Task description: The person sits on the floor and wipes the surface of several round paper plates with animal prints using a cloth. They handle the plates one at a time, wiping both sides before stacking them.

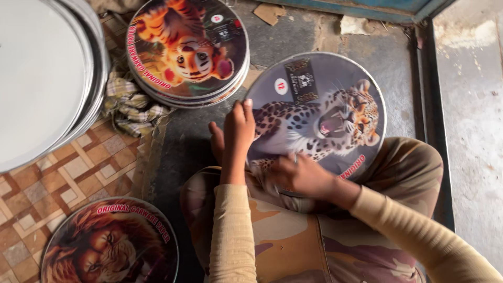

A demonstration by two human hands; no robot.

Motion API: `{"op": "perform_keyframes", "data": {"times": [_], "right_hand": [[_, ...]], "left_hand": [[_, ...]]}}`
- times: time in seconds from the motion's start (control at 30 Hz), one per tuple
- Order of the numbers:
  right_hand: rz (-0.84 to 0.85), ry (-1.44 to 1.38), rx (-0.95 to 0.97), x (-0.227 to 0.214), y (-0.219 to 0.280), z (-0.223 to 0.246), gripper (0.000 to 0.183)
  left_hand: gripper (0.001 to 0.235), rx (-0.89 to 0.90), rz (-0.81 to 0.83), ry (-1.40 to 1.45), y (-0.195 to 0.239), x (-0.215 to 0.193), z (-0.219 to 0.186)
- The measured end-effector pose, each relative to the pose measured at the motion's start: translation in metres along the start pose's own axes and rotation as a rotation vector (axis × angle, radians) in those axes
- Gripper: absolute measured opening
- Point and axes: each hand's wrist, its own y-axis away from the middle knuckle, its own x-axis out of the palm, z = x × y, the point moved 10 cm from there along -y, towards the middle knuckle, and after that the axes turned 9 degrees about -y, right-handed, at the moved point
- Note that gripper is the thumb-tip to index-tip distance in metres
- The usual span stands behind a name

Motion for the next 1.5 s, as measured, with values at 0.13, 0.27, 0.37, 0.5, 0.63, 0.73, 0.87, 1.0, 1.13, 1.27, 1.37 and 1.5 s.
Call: {"op": "perform_keyframes", "data": {"times": [0.13, 0.27, 0.37, 0.5, 0.63, 0.73, 0.87, 1.0, 1.13, 1.27, 1.37, 1.5], "right_hand": [[-0.163, 0.232, 0.342, -0.028, -0.053, -0.102, 0.033], [-0.462, 0.038, 0.518, -0.049, -0.073, -0.118, 0.046], [-0.39, 0.028, 0.358, -0.021, -0.07, -0.048, 0.044], [-0.158, 0.083, 0.184, 0.032, -0.036, 0.013, 0.035], [-0.171, 0.247, 0.173, 0.032, -0.033, -0.028, 0.03], [-0.144, 0.56, 0.343, -0.017, -0.052, -0.107, 0.028], [-0.719, 0.219, 0.681, -0.115, -0.04, -0.184, 0.018], [-0.509, 0.416, 0.532, -0.063, -0.043, -0.121, 0.026], [-0.129, 0.098, 0.23, 0.034, -0.019, -0.043, 0.025], [0.013, 0.526, 0.507, -0.009, 0.017, -0.14, 0.049], [-0.509, 0.389, 0.754, -0.12, 0.061, -0.216, 0.031], [-0.529, 0.49, 0.649, -0.122, 0.042, -0.166, 0.03]], "left_hand": [[0.049, 0.042, 0.014, 0.215, -0.001, 0.019, 0.016], [0.056, -0.05, 0.058, 0.254, 0.002, 0.024, 0.032], [0.057, 0.05, 0.026, 0.441, 0.001, 0.013, 0.019], [0.056, -0.02, 0.137, 0.273, 0.001, 0.026, 0.013], [0.06, 0.005, 0.137, 0.279, 0.009, 0.02, 0.008], [0.064, 0.116, 0.098, 0.28, 0.005, 0.012, -0.01], [0.067, 0.153, 0.067, 0.254, 0.014, 0.003, -0.011], [0.064, 0.228, 0.015, 0.321, 0.014, -0.004, -0.02], [0.06, 0.154, 0.084, 0.298, 0.009, 0.009, -0.011], [0.055, 0.173, 0.073, 0.161, 0.012, 0.015, -0.005], [0.052, 0.235, -0.026, 0.089, 0.012, 0.006, -0.017], [0.044, 0.142, 0.018, 0.102, 0.007, 0.002, -0.02]]}}
